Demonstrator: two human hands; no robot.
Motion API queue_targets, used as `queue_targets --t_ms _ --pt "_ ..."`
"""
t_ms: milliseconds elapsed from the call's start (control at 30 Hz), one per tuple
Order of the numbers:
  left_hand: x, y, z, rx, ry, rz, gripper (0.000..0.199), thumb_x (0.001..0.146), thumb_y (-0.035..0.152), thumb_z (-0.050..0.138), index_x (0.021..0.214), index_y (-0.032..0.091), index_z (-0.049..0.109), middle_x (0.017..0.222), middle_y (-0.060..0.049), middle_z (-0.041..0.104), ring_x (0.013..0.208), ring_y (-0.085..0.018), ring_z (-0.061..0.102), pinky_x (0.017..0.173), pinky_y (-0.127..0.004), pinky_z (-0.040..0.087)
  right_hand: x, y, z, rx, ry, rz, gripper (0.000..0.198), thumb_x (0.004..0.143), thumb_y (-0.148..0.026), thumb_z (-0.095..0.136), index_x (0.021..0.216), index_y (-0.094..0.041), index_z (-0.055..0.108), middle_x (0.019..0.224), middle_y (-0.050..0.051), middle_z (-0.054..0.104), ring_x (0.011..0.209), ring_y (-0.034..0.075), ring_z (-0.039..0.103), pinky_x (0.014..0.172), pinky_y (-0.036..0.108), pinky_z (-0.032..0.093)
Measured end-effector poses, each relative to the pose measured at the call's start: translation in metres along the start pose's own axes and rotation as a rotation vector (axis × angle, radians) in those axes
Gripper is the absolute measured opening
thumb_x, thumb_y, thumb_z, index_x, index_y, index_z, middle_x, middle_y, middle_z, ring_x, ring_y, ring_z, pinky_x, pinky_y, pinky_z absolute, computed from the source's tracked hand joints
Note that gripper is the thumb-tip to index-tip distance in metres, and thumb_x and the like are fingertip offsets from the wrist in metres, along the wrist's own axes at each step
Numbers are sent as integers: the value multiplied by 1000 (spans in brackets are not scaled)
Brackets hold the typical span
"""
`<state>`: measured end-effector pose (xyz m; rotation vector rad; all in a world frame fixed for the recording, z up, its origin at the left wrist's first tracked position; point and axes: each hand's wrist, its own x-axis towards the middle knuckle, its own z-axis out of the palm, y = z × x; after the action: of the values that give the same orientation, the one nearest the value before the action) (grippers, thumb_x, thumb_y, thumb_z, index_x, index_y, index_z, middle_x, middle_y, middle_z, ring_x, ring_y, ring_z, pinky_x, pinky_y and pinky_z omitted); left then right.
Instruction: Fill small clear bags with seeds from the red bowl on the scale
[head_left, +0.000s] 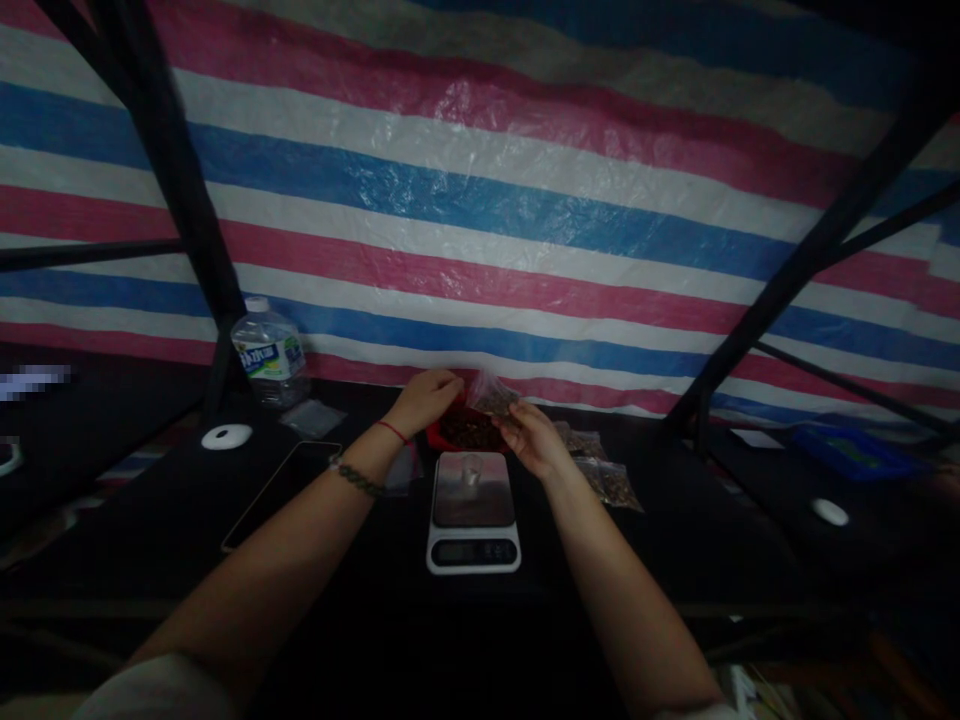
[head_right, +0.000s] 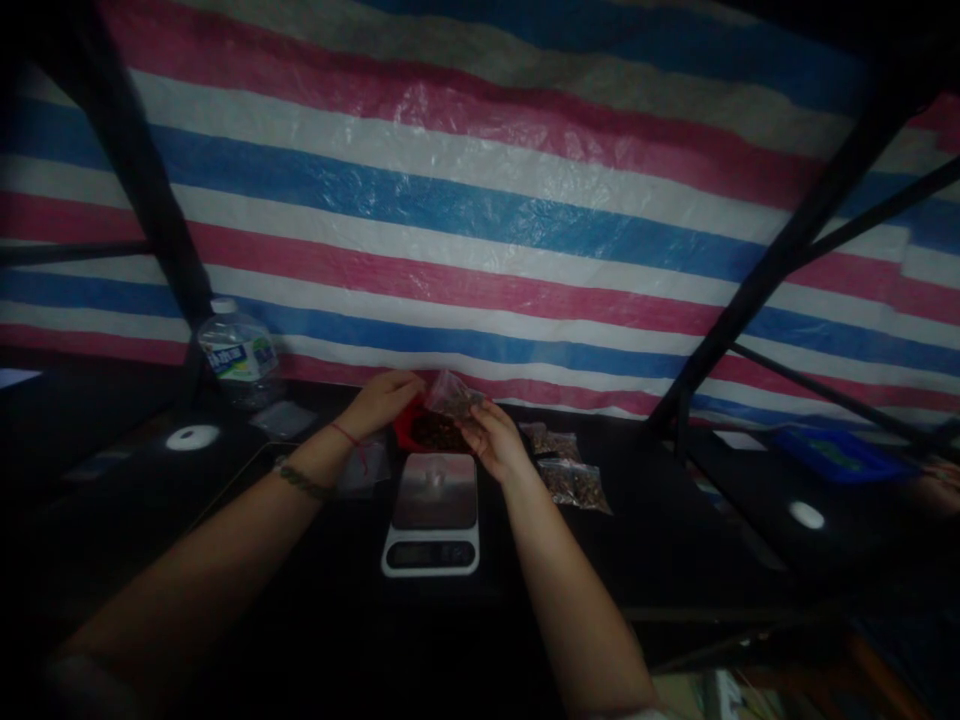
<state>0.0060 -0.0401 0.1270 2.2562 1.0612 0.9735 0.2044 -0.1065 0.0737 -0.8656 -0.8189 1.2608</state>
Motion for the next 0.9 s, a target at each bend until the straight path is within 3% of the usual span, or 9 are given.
queue_targets --t_ms 67,167,267,333,467,600,733,833,900 --pt "-5 -27 5 145 30 6 35 82 32 42 76 15 72 96 -7 69 95 -21 60 89 -30 45 18 2 -2 -194 64 -160 28 71 -32 68 95 -22 59 97 1 67 85 15 65 77 30 53" --pt "-19 -61 21 241 -18 -96 35 83 32 43 89 17 74 113 -8 66 112 -25 54 100 -34 39 44 10 -1 -683 134 -360 29 74 -27 64 102 -20 62 104 5 66 96 19 62 89 36 48" --pt "-27 -78 37 228 -106 -162 35 84 29 44 102 16 71 113 -10 66 109 -25 57 98 -35 41 62 19 0 -1172 92 -416 30 75 -16 58 104 -19 66 107 7 67 102 20 59 97 36 42" --pt "-27 -80 42 181 -128 -191 34 84 26 44 105 15 69 108 -11 68 101 -23 62 92 -32 45 68 23 -1 -1336 108 -486 32 79 -13 53 108 -18 66 112 8 65 106 21 57 99 35 41" --pt "-22 -75 44 116 -28 -202 33 83 22 45 105 16 69 109 -9 68 102 -20 62 91 -27 45 71 27 -2 -1449 74 -598 27 83 -15 51 103 -14 68 103 11 67 97 21 59 92 34 44" --pt "-18 -70 42 73 -29 -139 34 81 20 47 107 18 68 111 -7 68 102 -20 62 92 -27 45 69 27 -1 -1463 30 -669 28 88 -14 45 98 -14 70 101 11 67 97 19 58 93 32 42" --pt "-19 -70 33 47 -37 -166 36 79 21 48 110 19 67 112 -6 68 102 -20 62 91 -27 46 64 30 0 -1494 -128 -576 24 87 -24 53 102 -15 69 102 11 65 101 20 56 93 33 42" --pt "-22 -67 19 -19 -71 -162 38 80 24 47 112 19 67 113 -6 68 100 -19 63 89 -25 47 56 31 3 -1498 -269 -557 44 77 -34 67 118 -17 61 118 11 59 112 21 51 98 35 39" --pt "-27 -64 8 1 -82 -172 38 81 27 47 112 18 67 113 -6 68 101 -19 63 90 -26 47 52 31 7 -1547 -346 -523 46 74 -30 70 118 -20 62 120 9 59 112 21 50 97 34 38"
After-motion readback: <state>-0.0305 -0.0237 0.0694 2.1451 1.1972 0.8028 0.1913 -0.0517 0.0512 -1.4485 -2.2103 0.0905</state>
